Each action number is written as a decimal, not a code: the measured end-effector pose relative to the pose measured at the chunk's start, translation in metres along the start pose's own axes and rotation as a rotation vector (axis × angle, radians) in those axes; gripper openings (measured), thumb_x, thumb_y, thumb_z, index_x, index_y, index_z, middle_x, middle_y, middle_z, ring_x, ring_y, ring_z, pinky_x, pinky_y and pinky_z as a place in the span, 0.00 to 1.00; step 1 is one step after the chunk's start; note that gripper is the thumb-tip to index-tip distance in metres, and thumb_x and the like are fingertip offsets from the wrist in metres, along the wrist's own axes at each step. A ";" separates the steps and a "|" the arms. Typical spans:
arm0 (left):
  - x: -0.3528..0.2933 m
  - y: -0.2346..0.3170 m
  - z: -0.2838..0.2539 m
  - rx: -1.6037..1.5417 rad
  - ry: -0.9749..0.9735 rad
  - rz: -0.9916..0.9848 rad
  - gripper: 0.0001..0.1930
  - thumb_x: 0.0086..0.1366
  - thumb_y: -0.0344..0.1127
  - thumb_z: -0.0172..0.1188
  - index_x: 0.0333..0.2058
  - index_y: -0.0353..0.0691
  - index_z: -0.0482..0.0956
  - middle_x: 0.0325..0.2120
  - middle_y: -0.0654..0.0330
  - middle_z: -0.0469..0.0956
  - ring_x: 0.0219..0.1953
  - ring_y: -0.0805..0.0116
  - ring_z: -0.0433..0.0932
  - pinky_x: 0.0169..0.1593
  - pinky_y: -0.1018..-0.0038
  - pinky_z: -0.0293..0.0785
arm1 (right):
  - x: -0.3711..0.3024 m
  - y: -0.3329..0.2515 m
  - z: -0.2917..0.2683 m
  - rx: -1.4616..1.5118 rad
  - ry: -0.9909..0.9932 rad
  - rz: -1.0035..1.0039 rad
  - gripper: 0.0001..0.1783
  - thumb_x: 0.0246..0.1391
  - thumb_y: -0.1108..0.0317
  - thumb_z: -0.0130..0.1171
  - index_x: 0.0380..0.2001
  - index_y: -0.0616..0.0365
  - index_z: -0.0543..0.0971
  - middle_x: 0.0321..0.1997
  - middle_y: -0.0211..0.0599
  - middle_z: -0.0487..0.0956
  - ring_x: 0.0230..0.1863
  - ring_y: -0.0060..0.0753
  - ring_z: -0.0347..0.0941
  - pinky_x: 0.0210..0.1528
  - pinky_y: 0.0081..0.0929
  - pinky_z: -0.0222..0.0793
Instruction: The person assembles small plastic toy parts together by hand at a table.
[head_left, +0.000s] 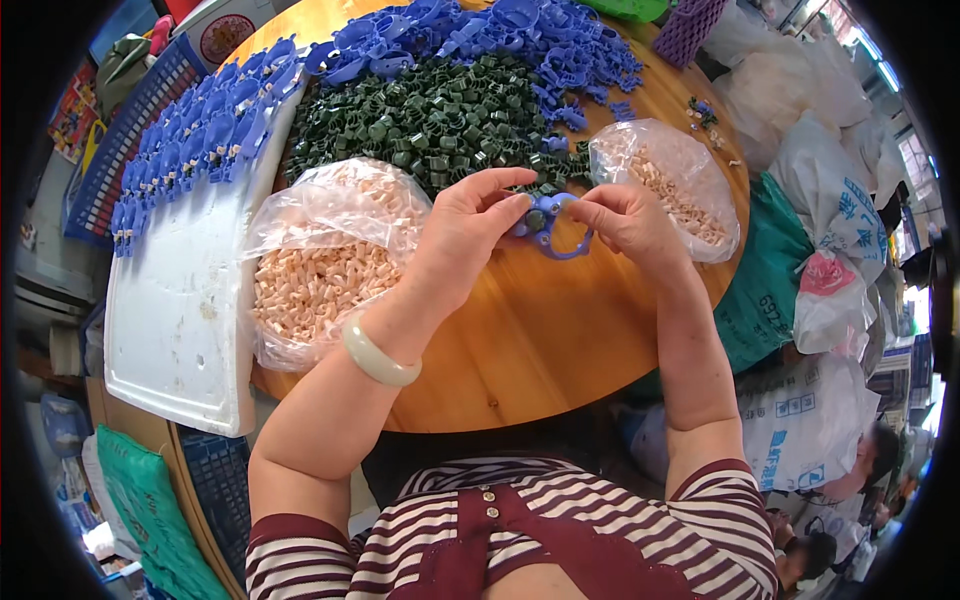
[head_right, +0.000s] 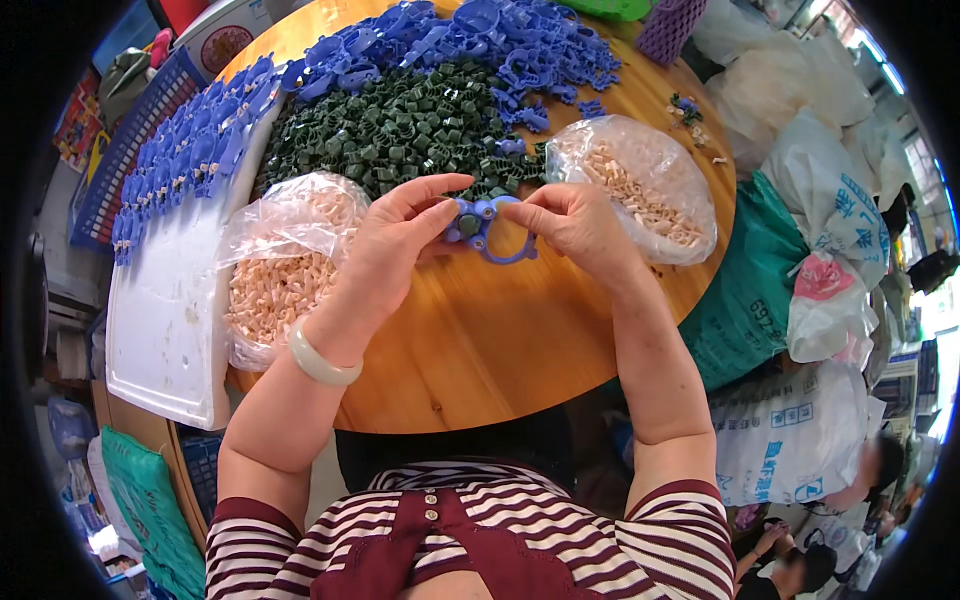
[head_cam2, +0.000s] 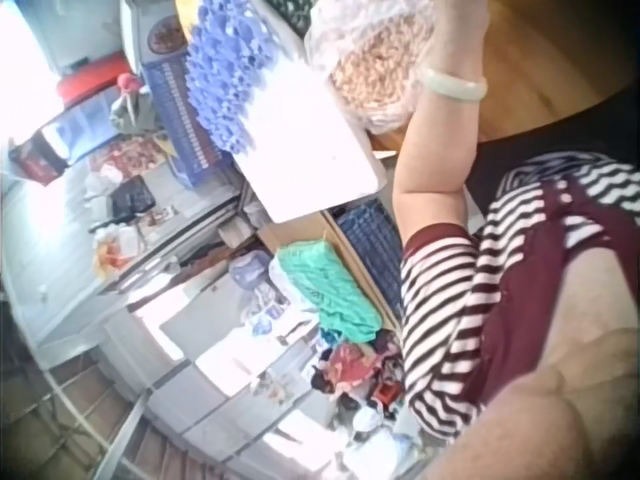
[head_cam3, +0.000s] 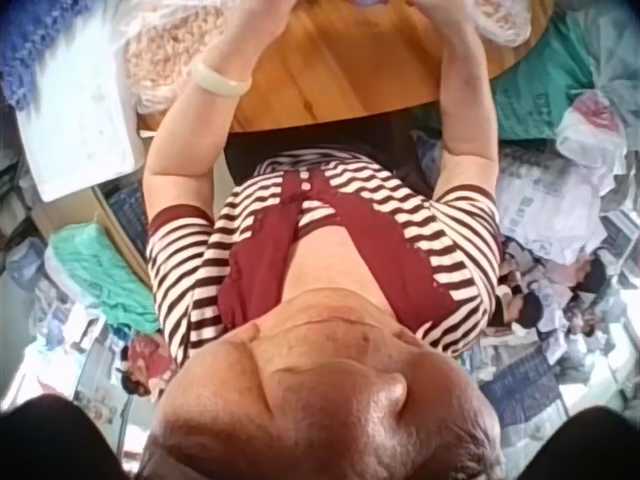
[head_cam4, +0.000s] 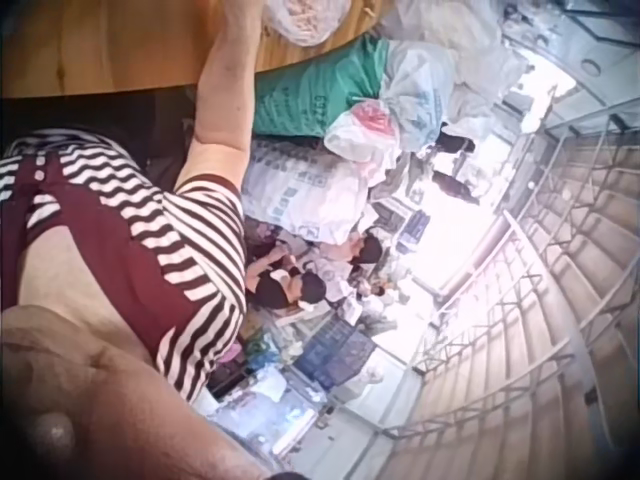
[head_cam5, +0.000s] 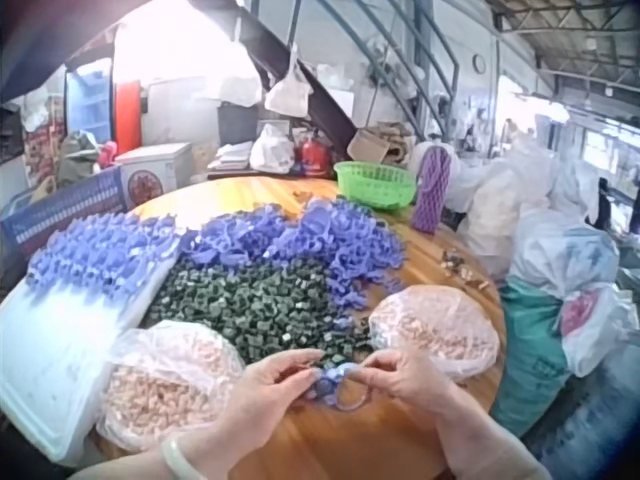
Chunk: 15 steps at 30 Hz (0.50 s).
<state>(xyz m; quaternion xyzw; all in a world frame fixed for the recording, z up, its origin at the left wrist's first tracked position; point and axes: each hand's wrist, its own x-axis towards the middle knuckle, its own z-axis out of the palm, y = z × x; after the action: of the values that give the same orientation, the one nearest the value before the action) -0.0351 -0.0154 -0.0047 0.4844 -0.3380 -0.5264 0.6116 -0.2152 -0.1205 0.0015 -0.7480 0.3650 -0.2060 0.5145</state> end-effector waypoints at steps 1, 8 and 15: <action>0.000 0.000 -0.001 -0.032 -0.030 0.002 0.13 0.62 0.26 0.53 0.46 0.35 0.75 0.29 0.64 0.76 0.30 0.80 0.73 0.32 0.84 0.72 | 0.001 0.001 -0.001 0.012 -0.008 0.004 0.16 0.50 0.56 0.63 0.24 0.60 0.80 0.17 0.24 0.74 0.17 0.10 0.64 0.19 0.13 0.58; 0.003 -0.002 -0.005 -0.087 -0.065 -0.035 0.13 0.61 0.23 0.51 0.45 0.34 0.75 0.31 0.61 0.76 0.31 0.76 0.76 0.34 0.81 0.75 | -0.004 -0.009 0.005 -0.046 -0.018 0.010 0.15 0.51 0.56 0.62 0.27 0.58 0.79 0.17 0.19 0.71 0.16 0.07 0.58 0.16 0.11 0.49; 0.004 0.002 -0.004 -0.107 -0.037 -0.103 0.13 0.62 0.23 0.51 0.45 0.34 0.75 0.31 0.61 0.77 0.32 0.74 0.77 0.35 0.79 0.77 | -0.003 -0.010 0.001 -0.074 -0.022 0.016 0.17 0.50 0.57 0.63 0.23 0.62 0.80 0.17 0.25 0.75 0.20 0.12 0.66 0.21 0.14 0.60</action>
<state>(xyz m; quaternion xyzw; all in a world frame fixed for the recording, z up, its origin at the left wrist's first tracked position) -0.0294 -0.0182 -0.0041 0.4579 -0.2955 -0.5833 0.6023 -0.2135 -0.1159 0.0104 -0.7657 0.3729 -0.1801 0.4922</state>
